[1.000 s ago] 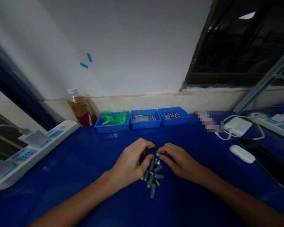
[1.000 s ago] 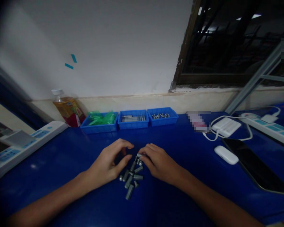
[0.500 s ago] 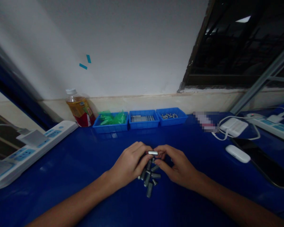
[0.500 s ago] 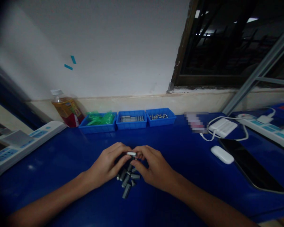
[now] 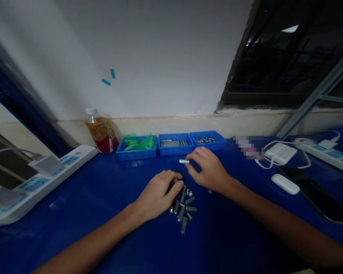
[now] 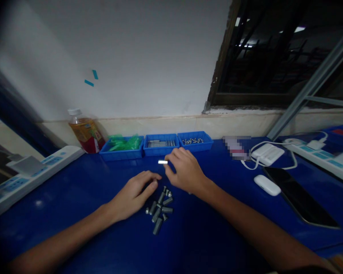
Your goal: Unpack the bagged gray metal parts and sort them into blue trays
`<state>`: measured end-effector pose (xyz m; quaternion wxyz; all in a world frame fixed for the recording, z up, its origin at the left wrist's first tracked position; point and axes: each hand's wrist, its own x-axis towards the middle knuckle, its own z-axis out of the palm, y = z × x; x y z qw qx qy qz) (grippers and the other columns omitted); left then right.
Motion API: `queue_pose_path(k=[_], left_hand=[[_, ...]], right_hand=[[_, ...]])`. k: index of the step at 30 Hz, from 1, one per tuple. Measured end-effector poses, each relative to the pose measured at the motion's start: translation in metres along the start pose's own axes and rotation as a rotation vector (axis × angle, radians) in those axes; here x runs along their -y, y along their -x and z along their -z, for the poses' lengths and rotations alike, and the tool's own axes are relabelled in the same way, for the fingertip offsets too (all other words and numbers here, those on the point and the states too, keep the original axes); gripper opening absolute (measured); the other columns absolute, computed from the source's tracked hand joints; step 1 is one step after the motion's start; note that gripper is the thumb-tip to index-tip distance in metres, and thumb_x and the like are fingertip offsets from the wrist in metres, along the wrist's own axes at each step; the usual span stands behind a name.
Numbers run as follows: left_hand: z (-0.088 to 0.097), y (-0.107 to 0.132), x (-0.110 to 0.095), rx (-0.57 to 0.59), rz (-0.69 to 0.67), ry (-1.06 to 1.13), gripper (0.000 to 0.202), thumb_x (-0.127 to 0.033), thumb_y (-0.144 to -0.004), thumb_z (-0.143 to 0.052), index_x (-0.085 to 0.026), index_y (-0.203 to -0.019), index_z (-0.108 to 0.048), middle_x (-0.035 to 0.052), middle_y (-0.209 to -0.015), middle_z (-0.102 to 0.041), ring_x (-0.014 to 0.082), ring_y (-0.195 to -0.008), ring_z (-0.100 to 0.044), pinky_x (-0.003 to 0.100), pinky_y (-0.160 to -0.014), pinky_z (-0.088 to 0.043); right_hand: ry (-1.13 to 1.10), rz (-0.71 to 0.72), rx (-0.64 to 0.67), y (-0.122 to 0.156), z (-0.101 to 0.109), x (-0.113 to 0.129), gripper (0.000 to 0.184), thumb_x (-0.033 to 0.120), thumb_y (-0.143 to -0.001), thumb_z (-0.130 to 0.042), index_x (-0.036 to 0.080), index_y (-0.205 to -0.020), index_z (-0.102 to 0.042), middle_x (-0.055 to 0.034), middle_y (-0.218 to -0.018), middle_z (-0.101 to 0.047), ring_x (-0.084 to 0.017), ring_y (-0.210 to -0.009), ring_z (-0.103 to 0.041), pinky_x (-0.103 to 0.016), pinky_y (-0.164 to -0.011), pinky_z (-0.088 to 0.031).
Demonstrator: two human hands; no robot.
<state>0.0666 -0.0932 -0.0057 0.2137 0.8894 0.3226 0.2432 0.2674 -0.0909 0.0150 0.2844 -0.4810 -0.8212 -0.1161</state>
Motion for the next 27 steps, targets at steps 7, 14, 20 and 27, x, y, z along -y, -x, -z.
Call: queue_pose_path(k=[7, 14, 20, 27], left_hand=[[0.016, 0.025, 0.001, 0.192, -0.124, -0.09, 0.04, -0.038, -0.081, -0.059, -0.024, -0.117, -0.049, 0.0074, -0.114, -0.056, 0.0254, -0.103, -0.05, 0.046, -0.091, -0.033], [0.009, 0.036, 0.003, 0.213, -0.156, -0.085, 0.016, -0.025, -0.087, -0.053, -0.023, -0.103, -0.055, 0.0032, -0.098, -0.059, 0.0198, -0.093, -0.05, 0.036, -0.083, -0.03], [0.006, 0.035, 0.012, 0.206, -0.093, -0.059, 0.012, -0.02, -0.091, -0.046, -0.022, -0.1, -0.054, 0.002, -0.094, -0.06, 0.0176, -0.09, -0.052, 0.034, -0.082, -0.03], [0.002, 0.034, 0.018, 0.13, -0.079, 0.055, 0.015, -0.016, -0.092, -0.044, -0.022, -0.102, -0.054, 0.0026, -0.097, -0.061, 0.0163, -0.091, -0.055, 0.031, -0.083, -0.036]], right_hand=[[0.123, -0.126, 0.426, -0.114, -0.05, -0.041, 0.025, 0.031, -0.086, -0.053, 0.015, -0.095, -0.07, -0.0099, -0.089, -0.07, -0.021, -0.082, -0.061, -0.028, -0.07, -0.041], [0.207, -0.086, 0.503, -0.14, -0.081, -0.034, 0.021, 0.027, -0.081, -0.062, 0.012, -0.093, -0.071, -0.0163, -0.093, -0.069, -0.026, -0.089, -0.063, -0.031, -0.071, -0.044], [0.296, -0.081, 0.52, -0.148, -0.081, -0.029, 0.024, 0.024, -0.081, -0.062, 0.008, -0.098, -0.068, -0.0228, -0.102, -0.066, -0.032, -0.097, -0.061, -0.038, -0.077, -0.047], [0.288, -0.112, 0.537, -0.153, -0.088, -0.034, 0.028, 0.034, -0.079, -0.065, 0.012, -0.098, -0.068, -0.0183, -0.102, -0.066, -0.028, -0.095, -0.062, -0.032, -0.075, -0.046]])
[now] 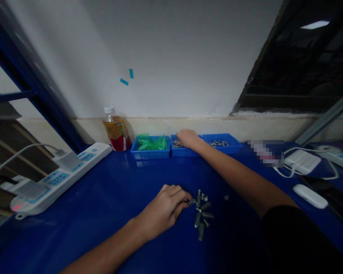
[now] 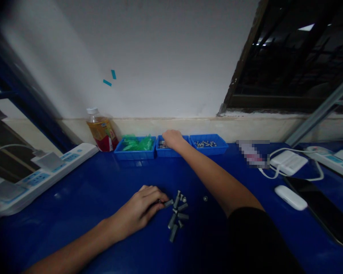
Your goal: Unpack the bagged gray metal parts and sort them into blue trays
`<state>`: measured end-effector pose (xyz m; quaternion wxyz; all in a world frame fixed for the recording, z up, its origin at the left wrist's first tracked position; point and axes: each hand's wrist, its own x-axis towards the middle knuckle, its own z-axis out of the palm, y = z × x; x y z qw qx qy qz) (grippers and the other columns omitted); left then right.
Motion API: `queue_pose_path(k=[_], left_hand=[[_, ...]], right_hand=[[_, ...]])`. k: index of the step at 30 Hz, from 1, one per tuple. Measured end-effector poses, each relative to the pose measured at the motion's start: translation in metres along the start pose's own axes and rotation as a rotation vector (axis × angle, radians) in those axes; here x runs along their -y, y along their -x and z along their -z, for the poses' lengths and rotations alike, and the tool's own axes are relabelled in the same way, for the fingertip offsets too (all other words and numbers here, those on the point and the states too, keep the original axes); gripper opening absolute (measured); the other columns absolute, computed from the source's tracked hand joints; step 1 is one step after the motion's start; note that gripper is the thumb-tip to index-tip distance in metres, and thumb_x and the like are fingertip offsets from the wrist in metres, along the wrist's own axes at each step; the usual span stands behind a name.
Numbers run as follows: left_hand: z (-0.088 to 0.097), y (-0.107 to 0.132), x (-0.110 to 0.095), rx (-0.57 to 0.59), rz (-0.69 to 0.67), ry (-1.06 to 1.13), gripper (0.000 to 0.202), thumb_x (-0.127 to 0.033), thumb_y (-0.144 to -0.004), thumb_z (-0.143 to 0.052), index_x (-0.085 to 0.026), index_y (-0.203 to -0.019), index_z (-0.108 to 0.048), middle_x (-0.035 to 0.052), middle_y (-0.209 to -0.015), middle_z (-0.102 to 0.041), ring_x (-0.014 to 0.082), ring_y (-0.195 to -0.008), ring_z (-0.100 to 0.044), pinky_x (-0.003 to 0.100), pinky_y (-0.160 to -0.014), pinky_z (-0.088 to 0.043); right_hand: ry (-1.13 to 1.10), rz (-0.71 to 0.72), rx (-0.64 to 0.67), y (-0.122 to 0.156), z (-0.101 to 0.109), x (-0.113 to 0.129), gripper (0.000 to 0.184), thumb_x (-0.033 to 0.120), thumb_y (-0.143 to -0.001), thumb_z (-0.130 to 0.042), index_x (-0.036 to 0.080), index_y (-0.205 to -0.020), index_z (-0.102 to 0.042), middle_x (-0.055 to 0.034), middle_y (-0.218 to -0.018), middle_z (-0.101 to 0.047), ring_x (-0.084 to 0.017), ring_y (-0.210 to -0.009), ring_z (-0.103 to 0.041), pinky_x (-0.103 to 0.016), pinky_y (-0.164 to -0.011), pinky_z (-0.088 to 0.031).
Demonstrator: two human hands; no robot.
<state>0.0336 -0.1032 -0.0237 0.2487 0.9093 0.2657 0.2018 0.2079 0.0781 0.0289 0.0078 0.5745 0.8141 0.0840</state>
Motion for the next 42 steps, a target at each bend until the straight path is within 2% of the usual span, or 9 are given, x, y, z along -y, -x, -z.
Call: queue_pose_path(k=[5, 10, 14, 17, 25, 30, 34, 37, 42], left_hand=[[0.001, 0.0, 0.002, -0.157, 0.02, 0.152, 0.015, -0.015, -0.091, -0.044, -0.018, -0.099, -0.056, 0.0054, -0.097, -0.059, 0.0151, -0.091, -0.056, 0.026, -0.082, -0.042], [0.002, -0.004, 0.008, -0.344, 0.165, 0.27, 0.008, -0.018, -0.087, -0.052, -0.016, -0.09, -0.059, 0.0043, -0.088, -0.06, 0.0144, -0.081, -0.057, 0.026, -0.076, -0.044], [0.0, -0.007, 0.009, -0.387, 0.282, 0.476, 0.011, -0.025, -0.085, -0.056, -0.015, -0.089, -0.057, 0.0009, -0.077, -0.058, 0.0127, -0.071, -0.055, 0.024, -0.068, -0.045], [-0.006, -0.008, 0.005, -0.418, 0.306, 0.578, 0.016, -0.028, -0.084, -0.058, -0.016, -0.094, -0.055, -0.0012, -0.075, -0.056, 0.0114, -0.069, -0.054, 0.022, -0.066, -0.044], [-0.009, -0.01, -0.01, -0.31, 0.239, 0.431, 0.018, -0.031, -0.088, -0.052, -0.018, -0.1, -0.052, 0.0018, -0.084, -0.059, 0.0142, -0.075, -0.057, 0.026, -0.07, -0.046], [-0.004, -0.006, -0.012, -0.094, 0.148, -0.049, 0.018, -0.029, -0.087, -0.055, -0.024, -0.104, -0.055, 0.0044, -0.104, -0.059, 0.0215, -0.096, -0.054, 0.038, -0.084, -0.038], [-0.004, -0.005, -0.011, -0.008, 0.161, -0.131, 0.014, -0.026, -0.092, -0.045, -0.023, -0.097, -0.058, 0.0032, -0.097, -0.06, 0.019, -0.089, -0.054, 0.037, -0.081, -0.036], [-0.005, -0.005, -0.009, -0.024, 0.174, -0.142, 0.014, -0.026, -0.091, -0.046, -0.023, -0.099, -0.058, 0.0036, -0.097, -0.06, 0.0193, -0.09, -0.054, 0.036, -0.079, -0.034], [-0.005, -0.004, -0.008, -0.067, 0.176, -0.152, 0.015, -0.026, -0.091, -0.047, -0.023, -0.098, -0.059, 0.0038, -0.097, -0.061, 0.0202, -0.089, -0.053, 0.036, -0.077, -0.033]], right_hand=[[-0.141, 0.033, -0.087, 0.024, 0.006, -0.001, 0.029, 0.041, -0.088, -0.053, 0.016, -0.096, -0.066, -0.0104, -0.092, -0.068, -0.02, -0.086, -0.062, -0.026, -0.073, -0.041], [-0.448, 0.236, -0.398, 0.112, 0.002, 0.024, 0.016, 0.028, -0.089, -0.05, 0.016, -0.088, -0.062, -0.0045, -0.081, -0.063, -0.016, -0.08, -0.056, -0.027, -0.073, -0.039], [-0.495, 0.29, -0.387, 0.179, -0.011, 0.047, 0.015, 0.025, -0.086, -0.053, 0.016, -0.097, -0.058, -0.0049, -0.086, -0.061, -0.018, -0.081, -0.053, -0.032, -0.076, -0.04], [-0.507, 0.268, -0.387, 0.201, -0.016, 0.057, 0.014, 0.025, -0.085, -0.056, 0.017, -0.096, -0.057, -0.0044, -0.084, -0.06, -0.018, -0.078, -0.052, -0.033, -0.075, -0.039], [-0.45, 0.24, -0.516, 0.201, -0.019, 0.049, 0.004, 0.019, -0.082, -0.053, 0.018, -0.081, -0.056, -0.0033, -0.075, -0.06, -0.017, -0.071, -0.052, -0.03, -0.067, -0.037], [-0.327, -0.047, -0.629, 0.172, -0.021, -0.018, 0.013, 0.028, -0.084, -0.053, 0.018, -0.078, -0.059, -0.0048, -0.076, -0.062, -0.019, -0.075, -0.055, -0.031, -0.07, -0.038], [-0.22, -0.333, -0.617, 0.141, -0.027, -0.083, 0.016, 0.03, -0.082, -0.055, 0.017, -0.078, -0.063, -0.0064, -0.075, -0.063, -0.022, -0.076, -0.055, -0.032, -0.071, -0.039], [-0.185, -0.439, -0.567, 0.125, -0.034, -0.111, 0.019, 0.032, -0.083, -0.054, 0.017, -0.079, -0.065, -0.0084, -0.078, -0.064, -0.024, -0.079, -0.055, -0.034, -0.073, -0.039], [-0.183, -0.426, -0.607, 0.126, -0.037, -0.097, 0.026, 0.038, -0.084, -0.054, 0.014, -0.084, -0.064, -0.0115, -0.083, -0.064, -0.025, -0.082, -0.054, -0.038, -0.077, -0.039]])
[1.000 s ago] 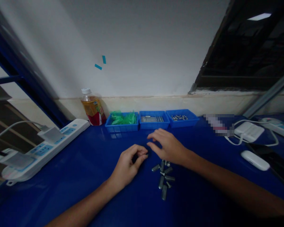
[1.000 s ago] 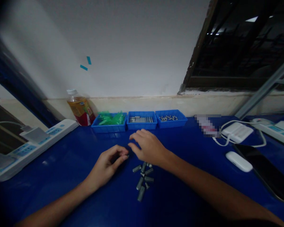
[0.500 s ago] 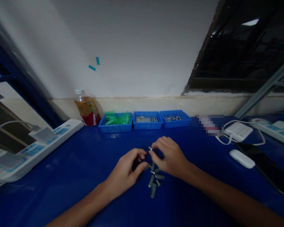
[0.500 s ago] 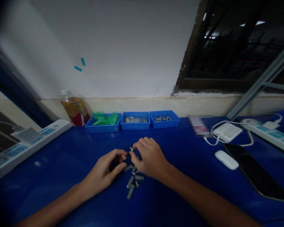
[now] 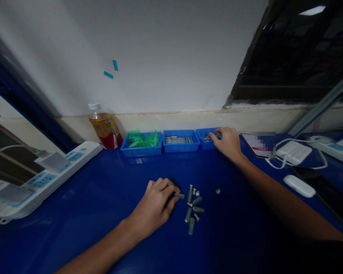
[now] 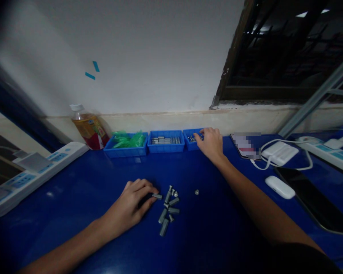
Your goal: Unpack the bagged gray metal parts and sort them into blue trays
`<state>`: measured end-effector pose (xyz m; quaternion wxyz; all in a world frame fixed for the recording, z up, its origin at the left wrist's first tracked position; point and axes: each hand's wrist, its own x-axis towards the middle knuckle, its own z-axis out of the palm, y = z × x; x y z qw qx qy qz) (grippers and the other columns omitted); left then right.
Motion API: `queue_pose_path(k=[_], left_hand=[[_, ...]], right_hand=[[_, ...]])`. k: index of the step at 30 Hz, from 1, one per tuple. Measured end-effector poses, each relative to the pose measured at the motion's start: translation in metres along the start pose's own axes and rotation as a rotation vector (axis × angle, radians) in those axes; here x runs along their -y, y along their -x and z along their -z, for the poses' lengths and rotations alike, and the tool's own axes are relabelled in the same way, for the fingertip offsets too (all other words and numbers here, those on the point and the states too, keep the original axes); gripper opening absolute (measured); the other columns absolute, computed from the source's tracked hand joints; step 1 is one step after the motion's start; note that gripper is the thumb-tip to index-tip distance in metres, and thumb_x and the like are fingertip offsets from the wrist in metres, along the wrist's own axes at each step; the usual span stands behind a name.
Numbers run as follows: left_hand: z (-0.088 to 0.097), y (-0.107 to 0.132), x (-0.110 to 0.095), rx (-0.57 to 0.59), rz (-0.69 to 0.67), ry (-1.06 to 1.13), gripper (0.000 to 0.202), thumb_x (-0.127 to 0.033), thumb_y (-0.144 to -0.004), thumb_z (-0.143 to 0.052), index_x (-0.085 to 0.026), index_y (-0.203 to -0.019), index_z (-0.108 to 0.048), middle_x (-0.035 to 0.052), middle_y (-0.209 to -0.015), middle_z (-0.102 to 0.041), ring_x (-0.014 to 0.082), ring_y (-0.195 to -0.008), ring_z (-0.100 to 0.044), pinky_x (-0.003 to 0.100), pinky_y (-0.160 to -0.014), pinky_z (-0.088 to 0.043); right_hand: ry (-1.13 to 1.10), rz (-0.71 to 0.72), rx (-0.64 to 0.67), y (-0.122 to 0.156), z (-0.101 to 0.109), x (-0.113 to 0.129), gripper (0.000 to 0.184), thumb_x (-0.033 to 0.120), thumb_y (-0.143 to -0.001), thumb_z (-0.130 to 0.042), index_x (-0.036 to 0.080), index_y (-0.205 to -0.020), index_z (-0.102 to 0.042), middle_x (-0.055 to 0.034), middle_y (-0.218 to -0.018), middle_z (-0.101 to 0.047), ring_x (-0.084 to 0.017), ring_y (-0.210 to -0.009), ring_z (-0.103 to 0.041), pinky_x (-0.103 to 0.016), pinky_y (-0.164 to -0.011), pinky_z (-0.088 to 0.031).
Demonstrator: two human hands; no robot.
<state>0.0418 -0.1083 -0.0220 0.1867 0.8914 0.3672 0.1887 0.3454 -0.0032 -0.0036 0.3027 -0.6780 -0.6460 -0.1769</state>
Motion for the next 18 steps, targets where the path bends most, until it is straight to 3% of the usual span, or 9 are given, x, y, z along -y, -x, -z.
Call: queue_pose_path(k=[3, 6, 10, 14, 18], left_hand=[[0.001, -0.001, 0.002, -0.058, 0.049, 0.065, 0.018, -0.029, -0.093, -0.044, -0.023, -0.095, -0.06, 0.0037, -0.095, -0.062, 0.0199, -0.088, -0.054, 0.035, -0.078, -0.035], [0.003, -0.002, 0.003, -0.116, 0.08, 0.157, 0.021, -0.03, -0.094, -0.041, -0.021, -0.09, -0.06, 0.0041, -0.091, -0.063, 0.0192, -0.087, -0.055, 0.034, -0.08, -0.038], [0.005, -0.002, 0.002, -0.132, 0.038, 0.216, 0.023, -0.027, -0.094, -0.04, -0.019, -0.085, -0.059, 0.0039, -0.084, -0.062, 0.0177, -0.082, -0.055, 0.033, -0.081, -0.039], [0.005, -0.002, 0.002, -0.146, 0.03, 0.226, 0.025, -0.028, -0.095, -0.038, -0.018, -0.083, -0.059, 0.0036, -0.082, -0.061, 0.0173, -0.081, -0.055, 0.033, -0.083, -0.039], [0.003, -0.002, 0.001, -0.133, 0.064, 0.22, 0.025, -0.033, -0.094, -0.039, -0.019, -0.102, -0.058, 0.0061, -0.094, -0.06, 0.0195, -0.09, -0.054, 0.036, -0.088, -0.038]], right_hand=[[-0.228, 0.183, 0.014, 0.034, 0.017, 0.035, 0.02, 0.033, -0.086, -0.052, 0.016, -0.087, -0.062, -0.0078, -0.08, -0.063, -0.023, -0.08, -0.054, -0.036, -0.077, -0.04], [-0.432, 0.387, 0.154, 0.076, 0.041, 0.077, 0.017, 0.03, -0.085, -0.055, 0.017, -0.095, -0.06, -0.0063, -0.083, -0.062, -0.021, -0.081, -0.054, -0.034, -0.074, -0.04], [-0.377, 0.611, 0.298, 0.113, 0.06, 0.114, 0.014, 0.026, -0.087, -0.054, 0.017, -0.096, -0.059, -0.0065, -0.088, -0.062, -0.021, -0.083, -0.052, -0.035, -0.073, -0.036], [-0.334, 0.683, 0.284, 0.113, 0.06, 0.121, 0.012, 0.02, -0.09, -0.048, 0.016, -0.092, -0.059, -0.0064, -0.083, -0.061, -0.02, -0.081, -0.051, -0.034, -0.073, -0.036], [-0.302, 0.642, 0.202, 0.073, 0.051, 0.118, 0.015, 0.022, -0.091, -0.047, 0.015, -0.093, -0.06, -0.0078, -0.088, -0.061, -0.02, -0.084, -0.052, -0.034, -0.076, -0.038]])
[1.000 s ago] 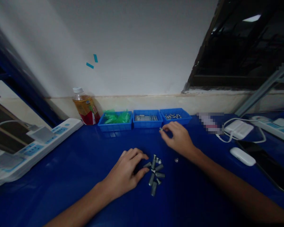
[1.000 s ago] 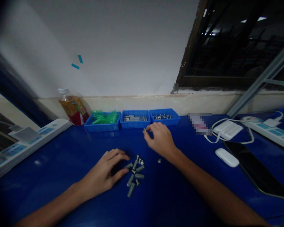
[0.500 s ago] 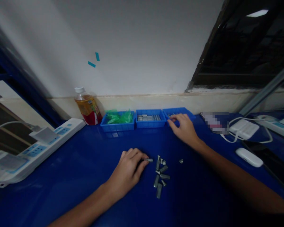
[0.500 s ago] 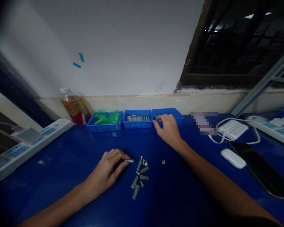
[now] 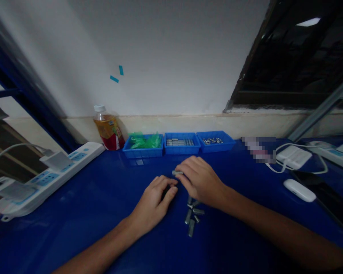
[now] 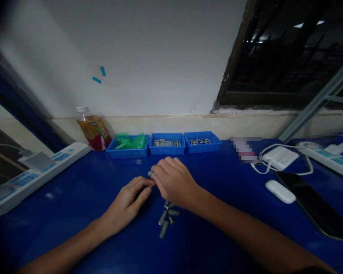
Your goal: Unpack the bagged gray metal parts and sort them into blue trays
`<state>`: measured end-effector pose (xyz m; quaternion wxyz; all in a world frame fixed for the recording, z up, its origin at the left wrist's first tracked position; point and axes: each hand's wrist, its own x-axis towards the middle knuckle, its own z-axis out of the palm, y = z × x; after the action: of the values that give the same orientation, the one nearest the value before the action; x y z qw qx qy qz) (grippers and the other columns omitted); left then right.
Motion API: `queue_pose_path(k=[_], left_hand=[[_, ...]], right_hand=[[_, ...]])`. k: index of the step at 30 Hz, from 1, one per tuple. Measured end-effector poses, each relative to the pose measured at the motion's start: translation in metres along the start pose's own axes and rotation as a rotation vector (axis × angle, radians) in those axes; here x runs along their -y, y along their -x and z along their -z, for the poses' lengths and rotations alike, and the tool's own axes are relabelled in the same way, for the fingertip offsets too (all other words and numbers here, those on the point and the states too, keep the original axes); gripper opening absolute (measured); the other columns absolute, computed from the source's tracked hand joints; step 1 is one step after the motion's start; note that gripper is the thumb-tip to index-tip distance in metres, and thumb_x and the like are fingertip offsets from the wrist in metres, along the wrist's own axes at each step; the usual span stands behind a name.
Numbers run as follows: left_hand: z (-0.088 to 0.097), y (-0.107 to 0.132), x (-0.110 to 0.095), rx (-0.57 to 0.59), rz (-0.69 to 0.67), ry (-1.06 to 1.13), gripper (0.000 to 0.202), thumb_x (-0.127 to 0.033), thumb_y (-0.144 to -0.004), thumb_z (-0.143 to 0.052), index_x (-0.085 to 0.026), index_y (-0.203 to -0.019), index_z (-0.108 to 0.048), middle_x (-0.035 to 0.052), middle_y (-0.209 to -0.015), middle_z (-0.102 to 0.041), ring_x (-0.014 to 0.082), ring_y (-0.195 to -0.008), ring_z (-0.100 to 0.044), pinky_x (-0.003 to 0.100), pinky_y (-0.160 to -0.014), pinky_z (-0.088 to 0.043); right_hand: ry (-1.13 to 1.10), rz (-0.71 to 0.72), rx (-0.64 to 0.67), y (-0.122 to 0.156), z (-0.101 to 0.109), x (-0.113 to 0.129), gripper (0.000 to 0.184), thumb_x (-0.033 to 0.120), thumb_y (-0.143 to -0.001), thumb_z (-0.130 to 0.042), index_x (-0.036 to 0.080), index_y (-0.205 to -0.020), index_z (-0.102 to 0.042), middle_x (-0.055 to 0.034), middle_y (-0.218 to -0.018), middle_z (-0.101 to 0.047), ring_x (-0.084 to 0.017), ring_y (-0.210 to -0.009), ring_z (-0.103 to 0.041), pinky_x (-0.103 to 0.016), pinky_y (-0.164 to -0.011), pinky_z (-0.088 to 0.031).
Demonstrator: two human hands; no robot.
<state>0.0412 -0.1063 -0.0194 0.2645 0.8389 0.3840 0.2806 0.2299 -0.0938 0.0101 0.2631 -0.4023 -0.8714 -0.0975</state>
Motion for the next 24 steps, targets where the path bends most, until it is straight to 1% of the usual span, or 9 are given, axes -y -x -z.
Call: queue_pose_path(k=[2, 4, 7, 10, 15, 17, 20, 22, 24], left_hand=[[-0.001, 0.002, -0.002, 0.045, -0.024, -0.057, 0.032, -0.037, -0.091, -0.045, -0.021, -0.117, -0.053, 0.0081, -0.106, -0.058, 0.0223, -0.098, -0.052, 0.039, -0.089, -0.037], [0.0, 0.004, -0.006, 0.118, -0.091, -0.133, 0.039, -0.041, -0.088, -0.05, -0.026, -0.124, -0.05, 0.0084, -0.115, -0.055, 0.0246, -0.103, -0.05, 0.042, -0.09, -0.035], [0.002, 0.006, -0.011, 0.22, -0.189, -0.199, 0.037, -0.044, -0.085, -0.055, -0.029, -0.119, -0.054, 0.0071, -0.116, -0.055, 0.0252, -0.102, -0.048, 0.042, -0.087, -0.033], [0.003, 0.006, -0.01, 0.252, -0.197, -0.2, 0.027, -0.04, -0.086, -0.056, -0.026, -0.108, -0.059, 0.0052, -0.105, -0.058, 0.0224, -0.096, -0.049, 0.038, -0.082, -0.033], [0.003, 0.005, -0.004, 0.227, -0.184, -0.187, 0.016, -0.026, -0.091, -0.047, -0.022, -0.097, -0.061, 0.004, -0.096, -0.06, 0.0191, -0.091, -0.05, 0.035, -0.08, -0.031], [0.004, 0.006, -0.004, 0.236, -0.184, -0.182, 0.018, -0.033, -0.09, -0.049, -0.022, -0.099, -0.06, 0.0044, -0.096, -0.06, 0.02, -0.091, -0.05, 0.035, -0.08, -0.03], [0.005, 0.008, -0.007, 0.271, -0.214, -0.185, 0.035, -0.049, -0.079, -0.062, -0.023, -0.103, -0.059, 0.0045, -0.098, -0.058, 0.0224, -0.092, -0.049, 0.037, -0.081, -0.03], [0.005, 0.008, -0.008, 0.281, -0.235, -0.199, 0.038, -0.048, -0.076, -0.065, -0.024, -0.104, -0.059, 0.004, -0.099, -0.058, 0.0226, -0.093, -0.049, 0.037, -0.082, -0.029], [0.003, 0.008, -0.008, 0.277, -0.236, -0.215, 0.025, -0.039, -0.082, -0.061, -0.023, -0.101, -0.059, 0.0034, -0.098, -0.058, 0.0214, -0.092, -0.049, 0.037, -0.081, -0.028]], right_hand=[[0.045, -0.092, -0.041, -0.027, -0.002, -0.024, 0.017, 0.026, -0.091, -0.048, 0.016, -0.095, -0.061, -0.0091, -0.093, -0.06, -0.021, -0.089, -0.053, -0.033, -0.079, -0.04], [0.091, -0.221, 0.016, -0.057, -0.011, -0.051, 0.017, 0.025, -0.088, -0.052, 0.015, -0.097, -0.063, -0.011, -0.095, -0.061, -0.022, -0.092, -0.055, -0.032, -0.081, -0.041], [0.099, -0.381, 0.257, -0.094, -0.034, -0.083, 0.017, 0.024, -0.086, -0.056, 0.015, -0.096, -0.066, -0.0123, -0.096, -0.065, -0.023, -0.093, -0.059, -0.031, -0.081, -0.041], [0.084, -0.437, 0.317, -0.116, -0.058, -0.096, 0.017, 0.023, -0.084, -0.058, 0.014, -0.094, -0.067, -0.0141, -0.094, -0.067, -0.024, -0.092, -0.061, -0.03, -0.079, -0.042], [0.066, -0.472, 0.295, -0.125, -0.073, -0.095, 0.023, 0.017, -0.082, -0.056, 0.011, -0.103, -0.065, -0.0161, -0.1, -0.068, -0.024, -0.094, -0.062, -0.028, -0.078, -0.043], [0.053, -0.472, 0.279, -0.121, -0.07, -0.092, 0.028, 0.013, -0.083, -0.05, 0.011, -0.109, -0.062, -0.0146, -0.103, -0.067, -0.022, -0.095, -0.062, -0.027, -0.079, -0.042], [0.019, -0.433, 0.295, -0.113, -0.063, -0.09, 0.027, 0.01, -0.083, -0.046, 0.014, -0.101, -0.066, -0.011, -0.101, -0.069, -0.02, -0.092, -0.062, -0.025, -0.078, -0.042], [-0.005, -0.407, 0.325, -0.109, -0.06, -0.09, 0.026, 0.01, -0.081, -0.047, 0.015, -0.093, -0.069, -0.0096, -0.096, -0.07, -0.02, -0.088, -0.063, -0.025, -0.077, -0.042], [-0.023, -0.399, 0.347, -0.107, -0.061, -0.09, 0.026, 0.009, -0.079, -0.048, 0.014, -0.092, -0.071, -0.0099, -0.096, -0.071, -0.02, -0.088, -0.063, -0.025, -0.077, -0.043]])
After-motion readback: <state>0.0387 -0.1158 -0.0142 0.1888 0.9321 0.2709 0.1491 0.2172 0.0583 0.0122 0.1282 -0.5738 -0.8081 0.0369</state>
